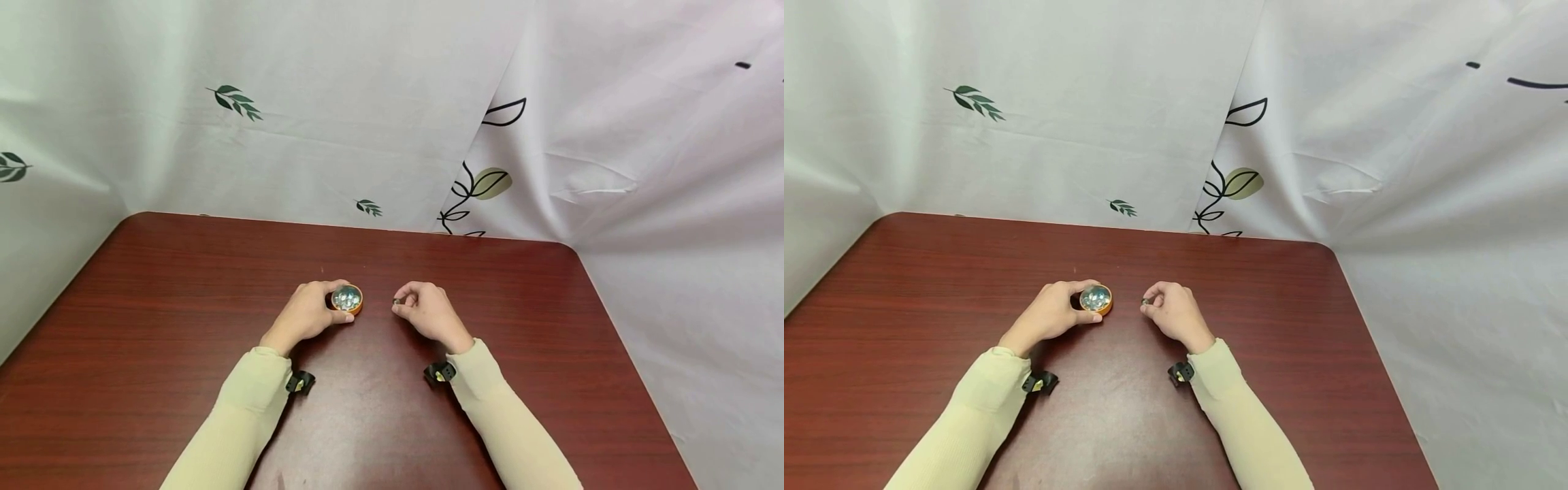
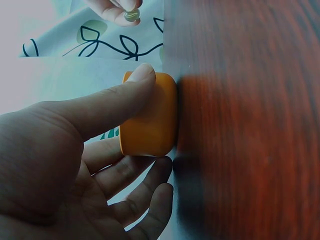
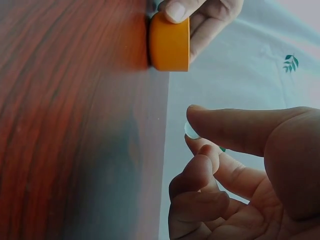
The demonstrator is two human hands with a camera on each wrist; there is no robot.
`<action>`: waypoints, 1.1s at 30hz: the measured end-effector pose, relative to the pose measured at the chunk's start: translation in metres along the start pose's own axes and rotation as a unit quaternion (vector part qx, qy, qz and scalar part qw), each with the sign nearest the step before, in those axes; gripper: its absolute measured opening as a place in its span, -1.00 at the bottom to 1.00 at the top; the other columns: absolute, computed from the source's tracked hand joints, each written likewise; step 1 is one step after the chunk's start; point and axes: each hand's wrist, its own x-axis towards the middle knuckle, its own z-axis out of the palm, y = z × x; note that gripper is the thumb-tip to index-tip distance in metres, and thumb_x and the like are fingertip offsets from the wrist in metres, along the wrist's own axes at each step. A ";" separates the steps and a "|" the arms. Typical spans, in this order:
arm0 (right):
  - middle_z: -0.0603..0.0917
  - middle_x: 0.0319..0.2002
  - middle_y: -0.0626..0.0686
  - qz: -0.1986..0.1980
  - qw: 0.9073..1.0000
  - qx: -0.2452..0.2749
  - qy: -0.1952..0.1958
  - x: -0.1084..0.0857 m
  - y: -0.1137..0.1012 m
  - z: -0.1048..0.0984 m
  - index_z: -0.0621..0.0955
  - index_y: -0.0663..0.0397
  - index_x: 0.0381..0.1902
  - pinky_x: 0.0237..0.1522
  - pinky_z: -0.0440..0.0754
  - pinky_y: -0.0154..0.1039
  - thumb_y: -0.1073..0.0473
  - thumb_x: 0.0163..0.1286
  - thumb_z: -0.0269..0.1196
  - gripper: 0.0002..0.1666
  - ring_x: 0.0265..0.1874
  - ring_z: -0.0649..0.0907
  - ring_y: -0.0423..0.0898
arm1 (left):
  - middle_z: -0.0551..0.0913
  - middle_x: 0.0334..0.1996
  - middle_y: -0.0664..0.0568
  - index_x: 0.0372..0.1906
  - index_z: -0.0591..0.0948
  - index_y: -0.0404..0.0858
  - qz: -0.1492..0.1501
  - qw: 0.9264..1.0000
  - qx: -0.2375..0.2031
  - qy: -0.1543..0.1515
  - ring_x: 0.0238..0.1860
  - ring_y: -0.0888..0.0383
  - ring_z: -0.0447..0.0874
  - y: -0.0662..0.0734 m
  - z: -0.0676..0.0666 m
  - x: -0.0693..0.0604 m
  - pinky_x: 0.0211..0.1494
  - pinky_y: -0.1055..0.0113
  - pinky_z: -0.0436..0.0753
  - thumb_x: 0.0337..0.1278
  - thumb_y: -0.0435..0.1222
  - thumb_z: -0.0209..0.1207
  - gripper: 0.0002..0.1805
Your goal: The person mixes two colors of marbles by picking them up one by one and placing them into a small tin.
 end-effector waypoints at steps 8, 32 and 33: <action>0.58 -0.56 -0.08 -0.002 1.000 0.008 -0.007 0.002 -0.007 0.004 0.71 0.07 -0.25 -0.42 0.50 -0.27 0.24 0.30 0.41 -0.91 -0.58 0.53 -0.18 | 0.69 0.06 -0.09 0.28 0.61 -0.11 -0.003 1.000 0.000 -0.002 0.13 -0.08 0.59 0.000 0.000 0.000 0.15 0.01 0.54 0.02 -0.14 0.51 -0.35; 0.59 -0.56 -0.08 -0.025 0.999 0.016 -0.018 0.009 -0.029 0.021 0.71 0.09 -0.20 -0.51 0.51 -0.31 0.24 0.31 0.41 -0.87 -0.64 0.54 -0.21 | 0.72 0.01 -0.06 0.22 0.64 -0.12 0.011 1.000 -0.006 0.006 0.03 -0.02 0.64 0.001 0.000 -0.001 0.10 0.04 0.57 0.01 -0.17 0.52 -0.40; 0.59 -0.56 -0.08 -0.025 0.999 0.017 -0.018 0.010 -0.030 0.022 0.71 0.09 -0.20 -0.51 0.51 -0.31 0.24 0.31 0.41 -0.88 -0.64 0.54 -0.21 | 0.72 0.00 -0.05 0.22 0.65 -0.11 0.012 1.000 -0.006 0.006 0.03 -0.02 0.64 0.000 0.000 -0.001 0.09 0.04 0.57 0.01 -0.17 0.52 -0.40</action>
